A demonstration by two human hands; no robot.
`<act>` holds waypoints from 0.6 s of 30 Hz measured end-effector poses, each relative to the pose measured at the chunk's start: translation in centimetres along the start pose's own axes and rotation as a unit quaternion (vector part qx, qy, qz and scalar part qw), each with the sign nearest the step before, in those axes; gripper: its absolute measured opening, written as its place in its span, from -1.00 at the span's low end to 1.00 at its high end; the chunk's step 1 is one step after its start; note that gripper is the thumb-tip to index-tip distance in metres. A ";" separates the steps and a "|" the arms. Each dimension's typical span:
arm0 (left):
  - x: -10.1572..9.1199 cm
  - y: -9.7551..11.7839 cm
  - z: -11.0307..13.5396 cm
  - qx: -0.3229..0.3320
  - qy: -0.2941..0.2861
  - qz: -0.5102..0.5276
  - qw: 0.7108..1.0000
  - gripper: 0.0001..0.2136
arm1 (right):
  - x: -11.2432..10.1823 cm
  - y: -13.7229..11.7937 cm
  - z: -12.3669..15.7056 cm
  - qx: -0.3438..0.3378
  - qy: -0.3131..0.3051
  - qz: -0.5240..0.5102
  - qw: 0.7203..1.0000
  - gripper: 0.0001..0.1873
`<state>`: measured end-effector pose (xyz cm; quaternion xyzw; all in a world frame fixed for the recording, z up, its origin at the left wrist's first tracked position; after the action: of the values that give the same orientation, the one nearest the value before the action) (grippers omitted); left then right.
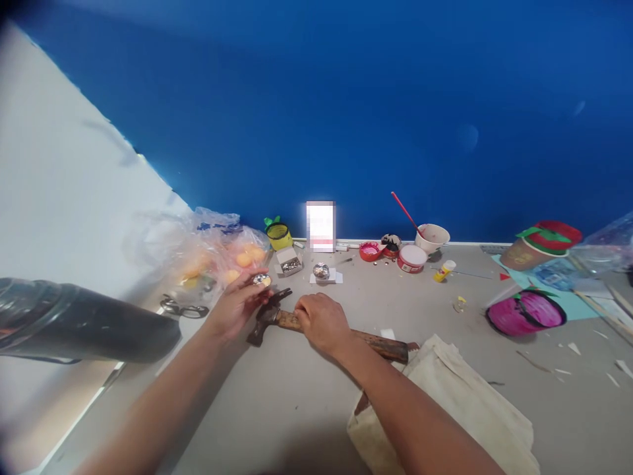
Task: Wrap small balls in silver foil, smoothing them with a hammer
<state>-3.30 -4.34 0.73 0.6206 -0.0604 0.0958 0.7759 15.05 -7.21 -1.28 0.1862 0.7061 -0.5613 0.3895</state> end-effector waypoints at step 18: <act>6.0 1.6 -8.9 0.236 -0.124 -0.698 0.664 -0.79 | 0.1 -0.2 0.0 -0.003 -0.017 0.004 1.000 -0.90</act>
<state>1.93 5.13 1.51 0.6492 0.3193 -0.5410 0.4288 14.85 -7.25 -1.29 0.1781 0.7006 -0.5604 0.4043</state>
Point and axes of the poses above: each hand's wrist, its own z-axis away from the middle knuckle, its own x-axis out of the palm, y = z × x, the point moved 6 cm from there along -z, towards the middle knuckle
